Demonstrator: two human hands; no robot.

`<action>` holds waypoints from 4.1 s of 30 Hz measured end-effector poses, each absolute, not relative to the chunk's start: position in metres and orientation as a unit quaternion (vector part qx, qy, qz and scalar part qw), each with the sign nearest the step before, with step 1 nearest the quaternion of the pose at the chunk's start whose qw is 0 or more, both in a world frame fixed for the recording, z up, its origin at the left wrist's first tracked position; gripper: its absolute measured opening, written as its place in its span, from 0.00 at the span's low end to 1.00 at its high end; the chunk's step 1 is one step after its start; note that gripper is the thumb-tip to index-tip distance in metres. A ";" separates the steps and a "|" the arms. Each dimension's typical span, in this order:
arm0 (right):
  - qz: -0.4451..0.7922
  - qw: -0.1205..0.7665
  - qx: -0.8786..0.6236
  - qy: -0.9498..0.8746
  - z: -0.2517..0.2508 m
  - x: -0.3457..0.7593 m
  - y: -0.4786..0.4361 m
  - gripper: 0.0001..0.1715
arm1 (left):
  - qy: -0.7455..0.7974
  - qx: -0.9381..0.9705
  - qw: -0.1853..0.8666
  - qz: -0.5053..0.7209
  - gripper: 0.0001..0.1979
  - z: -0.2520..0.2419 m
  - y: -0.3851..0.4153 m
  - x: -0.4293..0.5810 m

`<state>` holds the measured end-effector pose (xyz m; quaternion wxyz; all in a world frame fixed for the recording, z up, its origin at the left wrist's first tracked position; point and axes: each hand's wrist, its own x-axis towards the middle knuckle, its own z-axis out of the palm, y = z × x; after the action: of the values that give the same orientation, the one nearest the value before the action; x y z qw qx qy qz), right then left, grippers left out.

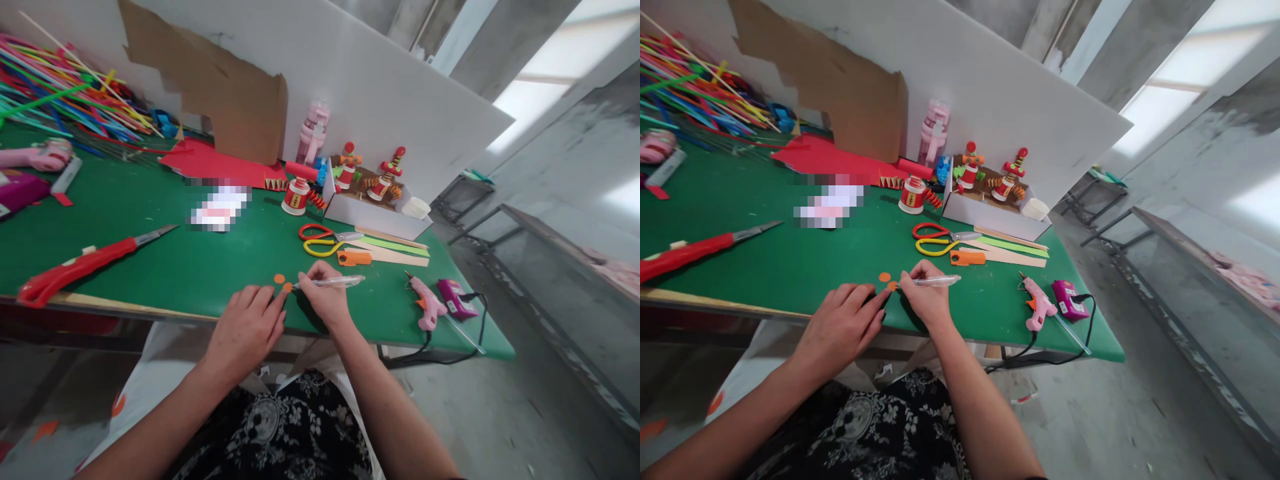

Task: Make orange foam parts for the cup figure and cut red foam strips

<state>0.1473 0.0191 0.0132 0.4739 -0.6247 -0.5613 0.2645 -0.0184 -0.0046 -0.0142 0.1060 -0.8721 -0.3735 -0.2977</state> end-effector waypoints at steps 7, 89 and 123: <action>0.243 0.457 -0.628 -0.581 0.012 0.146 0.019 0.15 | -0.373 -0.872 0.107 -0.299 0.17 -0.014 -0.005 -0.019; 0.287 0.594 -0.601 -0.451 0.006 0.152 0.024 0.16 | -0.367 -0.873 0.111 -0.301 0.17 -0.016 -0.003 -0.019; 0.409 0.488 -0.579 -0.510 0.022 0.167 0.006 0.10 | -0.309 -0.882 0.098 -0.343 0.18 -0.031 -0.006 -0.033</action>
<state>0.1671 0.0058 0.0219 0.4876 -0.5786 -0.5103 0.4087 -0.0330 -0.0061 -0.0310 0.0977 -0.8819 -0.3086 -0.3428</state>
